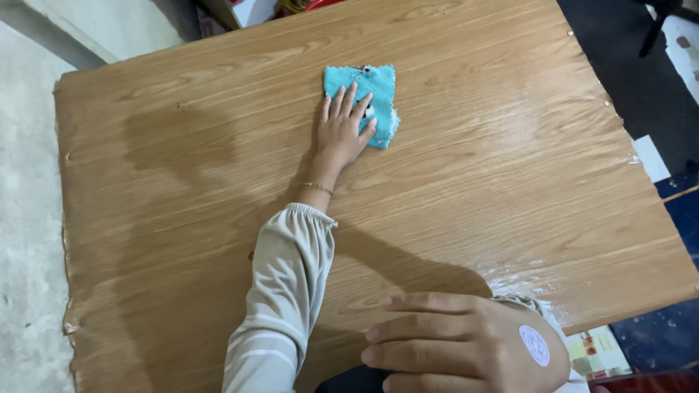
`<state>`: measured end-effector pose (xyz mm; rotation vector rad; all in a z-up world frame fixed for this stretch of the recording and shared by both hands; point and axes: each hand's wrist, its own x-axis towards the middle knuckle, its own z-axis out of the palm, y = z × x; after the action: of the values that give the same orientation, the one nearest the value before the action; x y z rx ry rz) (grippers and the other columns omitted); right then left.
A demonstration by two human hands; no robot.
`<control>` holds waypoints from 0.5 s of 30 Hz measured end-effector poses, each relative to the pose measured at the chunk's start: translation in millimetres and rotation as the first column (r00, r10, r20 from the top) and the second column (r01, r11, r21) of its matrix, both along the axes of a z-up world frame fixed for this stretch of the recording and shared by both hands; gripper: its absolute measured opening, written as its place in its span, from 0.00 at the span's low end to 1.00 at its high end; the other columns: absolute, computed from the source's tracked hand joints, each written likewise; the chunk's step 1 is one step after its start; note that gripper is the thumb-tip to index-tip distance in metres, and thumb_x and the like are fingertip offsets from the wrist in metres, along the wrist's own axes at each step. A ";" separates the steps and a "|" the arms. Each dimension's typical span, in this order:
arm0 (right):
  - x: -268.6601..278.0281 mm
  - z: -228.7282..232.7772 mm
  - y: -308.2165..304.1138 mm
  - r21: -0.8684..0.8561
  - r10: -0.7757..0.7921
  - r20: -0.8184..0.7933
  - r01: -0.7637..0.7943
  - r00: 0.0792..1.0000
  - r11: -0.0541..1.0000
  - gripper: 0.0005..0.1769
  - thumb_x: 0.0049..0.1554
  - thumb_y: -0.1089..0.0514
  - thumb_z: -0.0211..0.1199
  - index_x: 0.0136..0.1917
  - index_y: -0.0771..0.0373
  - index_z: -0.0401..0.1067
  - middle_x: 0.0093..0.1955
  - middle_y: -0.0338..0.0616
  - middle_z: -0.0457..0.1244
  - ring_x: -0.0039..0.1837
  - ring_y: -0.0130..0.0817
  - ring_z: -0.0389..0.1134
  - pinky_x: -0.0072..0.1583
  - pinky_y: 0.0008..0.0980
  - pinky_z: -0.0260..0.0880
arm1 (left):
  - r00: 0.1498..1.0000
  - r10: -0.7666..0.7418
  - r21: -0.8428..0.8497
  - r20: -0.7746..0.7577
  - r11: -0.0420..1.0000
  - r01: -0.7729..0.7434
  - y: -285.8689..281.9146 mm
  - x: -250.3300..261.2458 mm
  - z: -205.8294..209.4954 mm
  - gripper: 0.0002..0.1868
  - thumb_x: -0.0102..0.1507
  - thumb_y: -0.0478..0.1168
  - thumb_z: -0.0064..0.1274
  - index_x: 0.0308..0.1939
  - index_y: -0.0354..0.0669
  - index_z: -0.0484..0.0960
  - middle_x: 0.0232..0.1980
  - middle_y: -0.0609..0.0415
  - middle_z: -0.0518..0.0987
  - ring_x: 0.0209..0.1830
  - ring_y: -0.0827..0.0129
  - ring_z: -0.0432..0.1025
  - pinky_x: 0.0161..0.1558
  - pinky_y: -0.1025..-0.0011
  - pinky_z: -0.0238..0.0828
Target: Wiping a wooden table surface with a blue cloth.
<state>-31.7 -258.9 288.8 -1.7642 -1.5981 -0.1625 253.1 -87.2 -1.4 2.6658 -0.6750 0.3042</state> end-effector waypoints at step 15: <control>-7.3 2.0 11.9 -0.058 0.029 0.022 -0.028 0.999 0.998 0.15 0.61 0.58 0.60 0.59 0.66 0.75 0.64 0.54 0.68 0.69 0.49 0.71 0.72 0.55 0.67 | 0.987 -0.136 0.086 0.088 0.988 0.129 89.6 -194.2 15.7 0.34 0.69 0.60 0.46 0.78 0.58 0.63 0.83 0.48 0.55 0.83 0.53 0.48 0.80 0.48 0.39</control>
<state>-39.0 -247.0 290.8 -1.7884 -1.6583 -0.1245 59.0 2.4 14.3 2.6791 -0.9072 0.3748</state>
